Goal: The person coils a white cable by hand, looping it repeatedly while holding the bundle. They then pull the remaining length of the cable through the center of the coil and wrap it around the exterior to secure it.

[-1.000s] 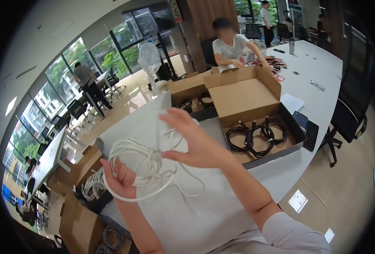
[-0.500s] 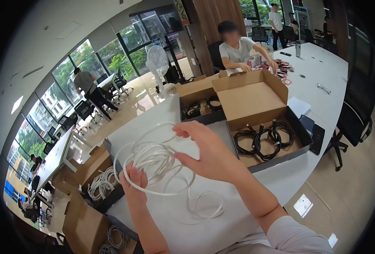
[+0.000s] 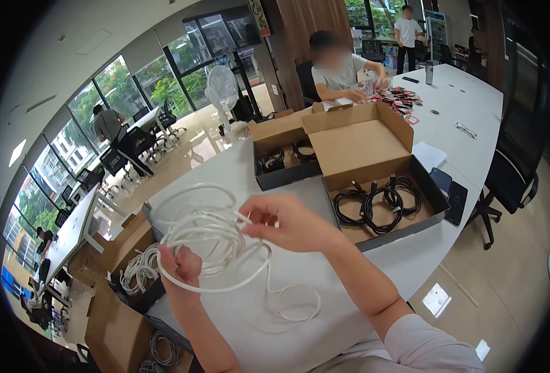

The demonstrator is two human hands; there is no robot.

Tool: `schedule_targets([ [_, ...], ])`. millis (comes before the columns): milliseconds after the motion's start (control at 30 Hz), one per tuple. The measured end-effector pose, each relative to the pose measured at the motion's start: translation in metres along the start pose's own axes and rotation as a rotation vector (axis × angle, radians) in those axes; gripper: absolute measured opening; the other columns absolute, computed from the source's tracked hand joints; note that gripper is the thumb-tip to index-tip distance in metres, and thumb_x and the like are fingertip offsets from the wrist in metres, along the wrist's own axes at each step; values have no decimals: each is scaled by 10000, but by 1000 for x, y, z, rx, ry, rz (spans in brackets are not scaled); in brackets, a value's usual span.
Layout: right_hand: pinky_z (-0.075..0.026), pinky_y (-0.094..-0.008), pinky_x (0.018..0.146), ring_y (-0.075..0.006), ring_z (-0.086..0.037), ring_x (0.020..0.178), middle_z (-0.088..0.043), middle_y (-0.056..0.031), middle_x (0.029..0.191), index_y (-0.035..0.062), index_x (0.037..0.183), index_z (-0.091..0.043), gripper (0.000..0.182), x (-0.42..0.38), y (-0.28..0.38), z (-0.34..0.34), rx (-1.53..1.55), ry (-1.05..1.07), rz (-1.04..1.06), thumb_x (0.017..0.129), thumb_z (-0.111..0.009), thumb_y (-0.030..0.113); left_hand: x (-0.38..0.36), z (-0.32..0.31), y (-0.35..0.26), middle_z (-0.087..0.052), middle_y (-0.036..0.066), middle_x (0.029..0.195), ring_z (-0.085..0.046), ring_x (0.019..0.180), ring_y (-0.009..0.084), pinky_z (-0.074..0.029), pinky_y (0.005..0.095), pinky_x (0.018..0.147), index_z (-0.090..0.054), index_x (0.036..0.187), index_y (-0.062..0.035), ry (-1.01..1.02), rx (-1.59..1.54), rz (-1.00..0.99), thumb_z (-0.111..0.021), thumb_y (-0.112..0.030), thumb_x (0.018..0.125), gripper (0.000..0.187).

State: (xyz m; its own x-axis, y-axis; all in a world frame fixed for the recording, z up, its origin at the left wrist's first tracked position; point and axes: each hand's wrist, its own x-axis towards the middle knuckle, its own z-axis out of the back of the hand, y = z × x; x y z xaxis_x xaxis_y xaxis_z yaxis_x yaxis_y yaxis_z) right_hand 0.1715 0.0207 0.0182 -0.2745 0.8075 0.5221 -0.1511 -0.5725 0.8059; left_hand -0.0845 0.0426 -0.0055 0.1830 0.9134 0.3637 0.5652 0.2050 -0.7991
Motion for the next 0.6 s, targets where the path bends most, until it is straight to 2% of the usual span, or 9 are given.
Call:
schedule_targets([
  [33, -456, -238, 622, -88, -552, 672, -614, -20, 749, 7, 1017, -592, 182, 0, -1, 1, 85, -22, 3, 875, -651, 105, 0, -7, -3, -222, -70, 499, -166, 440, 53, -113, 254, 431, -384, 609, -119, -59, 76, 13, -555, -506, 906, 517],
  [133, -425, -222, 587, -72, -523, 650, -578, 18, 755, 27, 1002, -597, 128, 3, -8, 2, 286, -211, 93, 929, -585, 132, 0, -17, -6, -196, -71, 505, -130, 437, 64, -117, 256, 432, -402, 621, -111, -125, 91, 4, -553, -510, 907, 514],
  [300, -361, -207, 507, -40, -421, 549, -508, 35, 739, 52, 958, -565, 141, 2, 2, 14, 652, -455, 24, 968, -531, 189, 1, -15, -11, -173, -60, 499, -112, 415, 69, -105, 259, 409, -386, 650, -112, -197, -165, 38, -508, -495, 935, 493],
  [333, -352, -206, 489, -32, -399, 529, -491, 38, 723, 53, 951, -554, 149, 3, 3, 16, 736, -506, 0, 971, -525, 198, 4, -7, -10, -183, -52, 493, -105, 403, 72, -100, 256, 399, -384, 662, -116, -46, -280, 54, -482, -502, 944, 489],
  [400, -263, -214, 446, -24, -330, 488, -465, 53, 720, 78, 930, -534, 154, 5, -6, 20, 897, -577, -24, 978, -509, 221, 9, 0, -12, -194, -38, 485, -107, 391, 76, -110, 252, 379, -371, 690, -115, 110, -391, 54, -441, -483, 969, 467],
  [500, -243, -223, 449, -46, -293, 483, -417, 56, 692, 97, 915, -506, 152, 6, -23, 31, 1160, -674, -78, 992, -459, 220, 18, 10, -15, -211, -29, 482, -125, 384, 77, -130, 241, 364, -347, 712, -119, 299, -621, -43, -430, -425, 988, 421],
  [600, -243, -227, 452, -58, -284, 492, -385, 53, 677, 106, 904, -483, 160, 7, -36, 37, 1386, -749, -125, 1002, -413, 212, 18, 25, -20, -208, -29, 484, -152, 383, 72, -138, 236, 363, -323, 714, -128, 255, -806, -158, -432, -362, 996, 382],
])
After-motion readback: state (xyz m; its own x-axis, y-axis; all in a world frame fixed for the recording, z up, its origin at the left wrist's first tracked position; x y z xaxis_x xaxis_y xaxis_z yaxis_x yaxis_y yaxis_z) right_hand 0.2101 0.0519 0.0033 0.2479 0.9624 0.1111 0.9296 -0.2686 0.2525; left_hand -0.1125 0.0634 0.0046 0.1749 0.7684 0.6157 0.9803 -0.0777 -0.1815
